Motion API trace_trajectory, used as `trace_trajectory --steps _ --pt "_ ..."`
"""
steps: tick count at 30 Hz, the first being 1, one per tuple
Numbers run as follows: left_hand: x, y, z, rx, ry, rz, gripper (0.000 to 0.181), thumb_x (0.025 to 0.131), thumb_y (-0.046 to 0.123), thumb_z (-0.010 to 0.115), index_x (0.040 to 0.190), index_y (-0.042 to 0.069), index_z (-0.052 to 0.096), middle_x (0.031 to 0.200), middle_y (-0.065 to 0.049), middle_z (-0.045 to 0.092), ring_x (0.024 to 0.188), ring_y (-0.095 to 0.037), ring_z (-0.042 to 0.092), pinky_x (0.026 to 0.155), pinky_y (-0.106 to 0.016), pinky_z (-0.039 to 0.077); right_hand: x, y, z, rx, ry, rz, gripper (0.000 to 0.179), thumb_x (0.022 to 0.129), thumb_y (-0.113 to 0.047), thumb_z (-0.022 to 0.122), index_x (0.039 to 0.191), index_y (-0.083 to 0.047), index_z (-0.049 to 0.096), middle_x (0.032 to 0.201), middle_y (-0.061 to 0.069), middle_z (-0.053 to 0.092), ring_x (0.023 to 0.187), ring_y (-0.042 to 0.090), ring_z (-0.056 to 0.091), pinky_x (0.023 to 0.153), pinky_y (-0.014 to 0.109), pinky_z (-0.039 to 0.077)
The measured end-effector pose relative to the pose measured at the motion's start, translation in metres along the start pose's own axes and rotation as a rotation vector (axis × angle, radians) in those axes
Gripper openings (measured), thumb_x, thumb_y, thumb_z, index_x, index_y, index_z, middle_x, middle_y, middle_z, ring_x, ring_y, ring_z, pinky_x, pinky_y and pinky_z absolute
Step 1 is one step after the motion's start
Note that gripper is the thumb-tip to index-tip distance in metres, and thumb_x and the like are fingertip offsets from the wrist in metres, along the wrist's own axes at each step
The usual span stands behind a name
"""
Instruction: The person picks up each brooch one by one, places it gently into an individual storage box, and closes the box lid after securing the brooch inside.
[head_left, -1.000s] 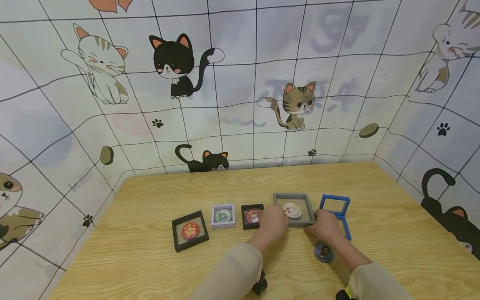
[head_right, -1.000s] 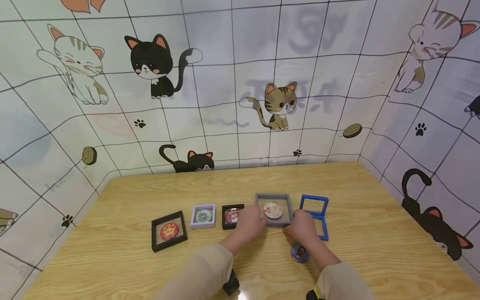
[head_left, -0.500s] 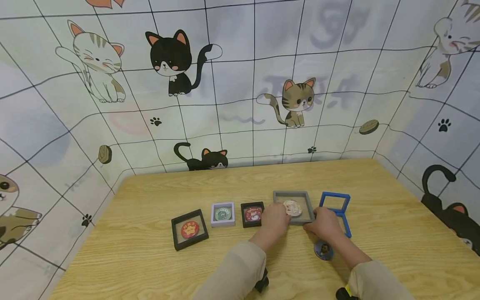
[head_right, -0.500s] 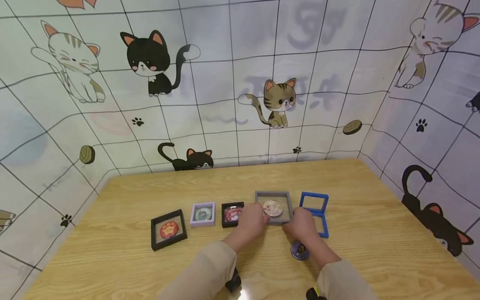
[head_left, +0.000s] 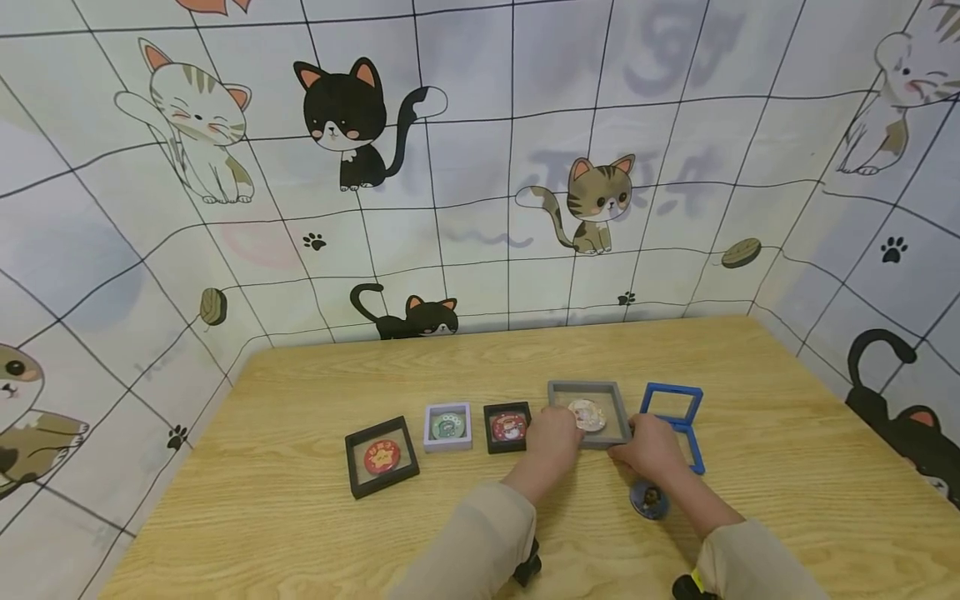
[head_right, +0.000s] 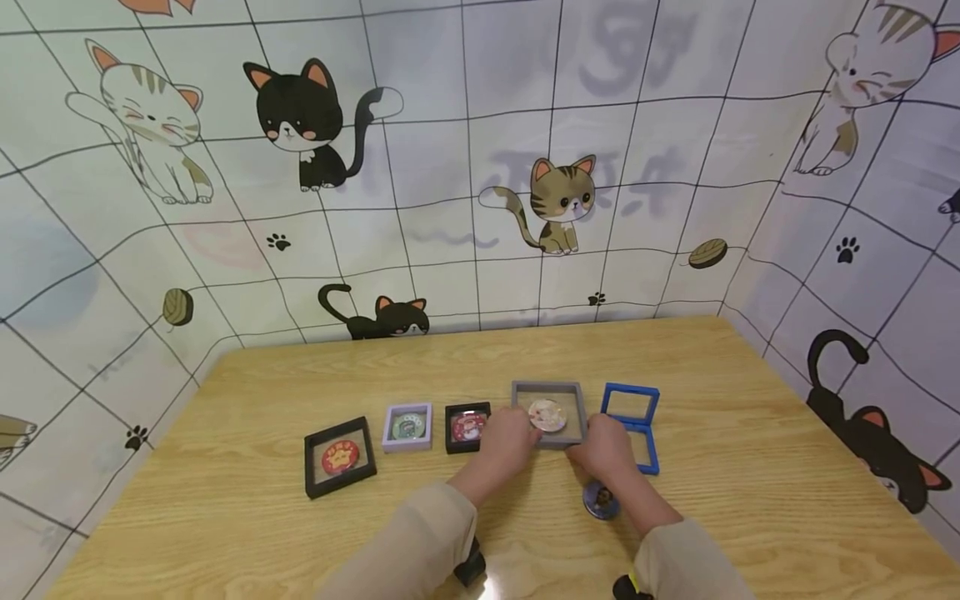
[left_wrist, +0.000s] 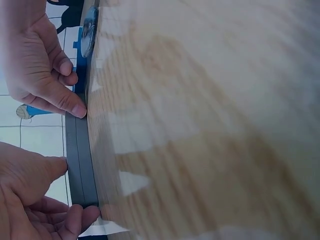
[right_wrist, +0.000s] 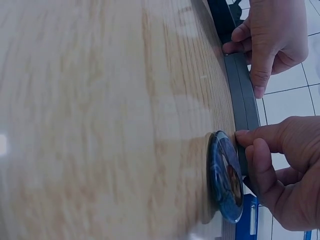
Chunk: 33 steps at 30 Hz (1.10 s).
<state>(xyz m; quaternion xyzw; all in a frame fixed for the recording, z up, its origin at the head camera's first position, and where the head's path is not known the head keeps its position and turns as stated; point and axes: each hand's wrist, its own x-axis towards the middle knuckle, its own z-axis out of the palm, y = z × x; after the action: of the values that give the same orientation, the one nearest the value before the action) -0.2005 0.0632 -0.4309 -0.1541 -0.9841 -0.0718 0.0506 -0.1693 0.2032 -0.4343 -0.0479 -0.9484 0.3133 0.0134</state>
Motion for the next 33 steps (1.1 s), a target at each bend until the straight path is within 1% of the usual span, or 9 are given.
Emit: trace_trajectory --steps 4,9,14,17,21,24,26,29,33 --pt "0.000 0.000 0.000 0.017 0.002 -0.002 0.030 0.082 0.037 0.063 0.074 0.008 0.065 0.070 -0.003 0.060 0.065 -0.014 0.059 0.050 -0.025 0.046 -0.002 0.000 0.000 0.001 0.005 -0.010 0.021 0.069 -0.009 0.072 0.075 0.004 0.057 0.051 0.002 0.051 0.043 0.012 0.045 0.043 0.026 0.037" --pt "-0.003 -0.005 0.002 0.076 0.017 0.044 0.027 0.083 0.033 0.062 0.069 0.010 0.064 0.066 -0.001 0.060 0.062 -0.013 0.059 0.049 -0.024 0.046 -0.004 0.001 0.002 0.022 0.004 -0.015 0.017 0.069 -0.008 0.071 0.071 0.003 0.058 0.050 0.002 0.050 0.042 0.012 0.045 0.043 0.026 0.037" --pt "-0.009 -0.011 -0.003 0.007 0.009 0.041 0.027 0.083 0.032 0.062 0.073 0.006 0.063 0.068 -0.004 0.058 0.063 -0.015 0.057 0.051 -0.023 0.045 -0.005 0.000 0.001 -0.001 0.017 -0.031 0.018 0.071 -0.010 0.070 0.065 -0.001 0.056 0.050 0.001 0.046 0.044 0.013 0.043 0.043 0.026 0.035" --pt "-0.015 -0.013 -0.009 -0.076 0.002 0.001 0.030 0.082 0.035 0.064 0.075 0.005 0.062 0.067 -0.004 0.055 0.061 -0.014 0.054 0.049 -0.022 0.043 -0.007 0.000 -0.001 -0.011 0.029 -0.041 0.018 0.071 -0.009 0.069 0.063 -0.002 0.054 0.050 0.000 0.044 0.044 0.012 0.041 0.042 0.025 0.034" --pt "-0.026 -0.011 -0.018 -0.267 -0.033 -0.050 0.034 0.080 0.034 0.066 0.064 0.005 0.059 0.054 0.000 0.049 0.046 -0.010 0.044 0.038 -0.021 0.033 -0.012 0.000 -0.006 -0.007 0.024 -0.048 0.015 0.072 -0.008 0.068 0.072 0.004 0.060 0.050 0.002 0.048 0.042 0.013 0.045 0.041 0.026 0.037" --pt "-0.036 -0.009 -0.022 -0.439 -0.067 -0.065 0.031 0.079 0.032 0.068 0.065 0.005 0.061 0.054 0.003 0.051 0.045 -0.007 0.042 0.039 -0.020 0.032 -0.019 0.001 -0.011 -0.034 0.014 -0.055 0.027 0.074 -0.010 0.068 0.090 0.011 0.062 0.064 0.013 0.060 0.053 0.020 0.057 0.049 0.032 0.046" --pt "-0.044 -0.009 -0.024 -0.531 -0.086 -0.068 0.027 0.078 0.031 0.068 0.070 0.005 0.064 0.059 0.003 0.054 0.048 -0.006 0.044 0.042 -0.020 0.034 -0.024 0.002 -0.016 -0.048 0.013 -0.066 0.035 0.075 -0.012 0.068 0.096 0.014 0.060 0.074 0.018 0.063 0.061 0.025 0.060 0.056 0.037 0.049" --pt "-0.056 -0.009 -0.024 -0.664 -0.101 -0.065 0.025 0.079 0.028 0.068 0.080 0.004 0.064 0.065 0.002 0.057 0.054 -0.007 0.047 0.047 -0.020 0.038 -0.034 0.007 -0.022 -0.070 0.026 -0.097 0.033 0.075 -0.014 0.068 0.092 0.013 0.060 0.076 0.015 0.062 0.065 0.026 0.059 0.061 0.041 0.049" --pt "-0.067 -0.005 -0.024 -0.838 -0.108 -0.077 0.020 0.079 0.020 0.068 0.080 0.000 0.064 0.065 0.000 0.057 0.054 -0.007 0.049 0.048 -0.020 0.040 -0.047 0.014 -0.030 -0.047 0.006 -0.070 0.031 0.077 -0.017 0.068 0.089 0.011 0.060 0.073 0.009 0.060 0.063 0.020 0.056 0.057 0.036 0.046"
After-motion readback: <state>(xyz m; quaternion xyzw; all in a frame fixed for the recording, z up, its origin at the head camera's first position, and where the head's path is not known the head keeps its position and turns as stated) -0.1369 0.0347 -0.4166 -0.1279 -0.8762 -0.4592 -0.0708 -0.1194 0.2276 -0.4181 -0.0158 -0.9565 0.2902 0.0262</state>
